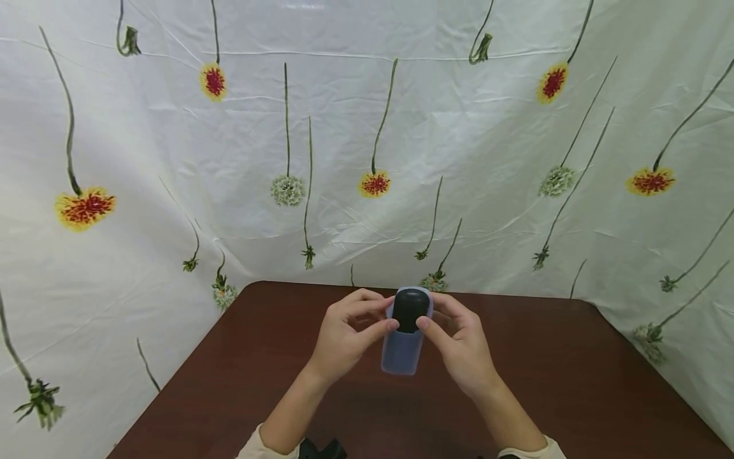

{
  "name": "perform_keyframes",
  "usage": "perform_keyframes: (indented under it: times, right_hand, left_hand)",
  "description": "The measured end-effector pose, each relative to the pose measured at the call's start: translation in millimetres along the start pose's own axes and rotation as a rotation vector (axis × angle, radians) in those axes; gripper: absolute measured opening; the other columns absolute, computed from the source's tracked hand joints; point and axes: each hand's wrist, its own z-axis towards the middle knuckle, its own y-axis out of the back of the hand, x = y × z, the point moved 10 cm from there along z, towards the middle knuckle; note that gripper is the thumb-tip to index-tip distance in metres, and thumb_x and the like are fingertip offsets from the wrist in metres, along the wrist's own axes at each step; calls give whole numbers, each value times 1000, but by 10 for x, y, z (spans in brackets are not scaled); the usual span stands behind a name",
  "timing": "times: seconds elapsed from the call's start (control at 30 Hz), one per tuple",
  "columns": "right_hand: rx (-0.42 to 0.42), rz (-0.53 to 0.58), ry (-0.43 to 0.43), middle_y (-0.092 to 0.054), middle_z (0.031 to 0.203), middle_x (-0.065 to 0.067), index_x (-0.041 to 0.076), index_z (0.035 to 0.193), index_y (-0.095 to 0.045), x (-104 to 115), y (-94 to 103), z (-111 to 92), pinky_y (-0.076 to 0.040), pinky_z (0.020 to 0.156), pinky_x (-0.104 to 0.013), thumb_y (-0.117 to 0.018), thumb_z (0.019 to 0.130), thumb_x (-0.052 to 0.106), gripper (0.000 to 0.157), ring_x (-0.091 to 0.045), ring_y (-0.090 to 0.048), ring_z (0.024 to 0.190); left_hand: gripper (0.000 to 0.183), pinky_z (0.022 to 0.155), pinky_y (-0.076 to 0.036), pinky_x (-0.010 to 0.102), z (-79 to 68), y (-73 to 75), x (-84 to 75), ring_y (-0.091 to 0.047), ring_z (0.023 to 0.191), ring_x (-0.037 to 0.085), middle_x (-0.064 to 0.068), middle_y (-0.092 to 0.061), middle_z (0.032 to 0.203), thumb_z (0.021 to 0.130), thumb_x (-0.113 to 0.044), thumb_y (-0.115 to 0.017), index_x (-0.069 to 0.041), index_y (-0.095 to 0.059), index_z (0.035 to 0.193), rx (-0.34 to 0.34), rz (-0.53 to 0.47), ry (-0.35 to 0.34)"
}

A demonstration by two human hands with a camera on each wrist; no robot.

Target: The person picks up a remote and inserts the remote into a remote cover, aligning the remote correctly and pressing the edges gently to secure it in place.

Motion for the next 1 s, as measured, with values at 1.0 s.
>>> perform_keyframes:
  times: [1.0]
  right_hand:
    - [42, -141, -30, -69, 125, -10, 1, 135, -64, -55, -158, 6, -61, 76, -40, -68, 98, -1, 37, -27, -72, 101]
  left_hand:
    - [11, 57, -55, 28, -47, 165, -232, -60, 65, 22, 12, -67, 89, 94, 7, -71, -2, -76, 93, -305, 97, -109]
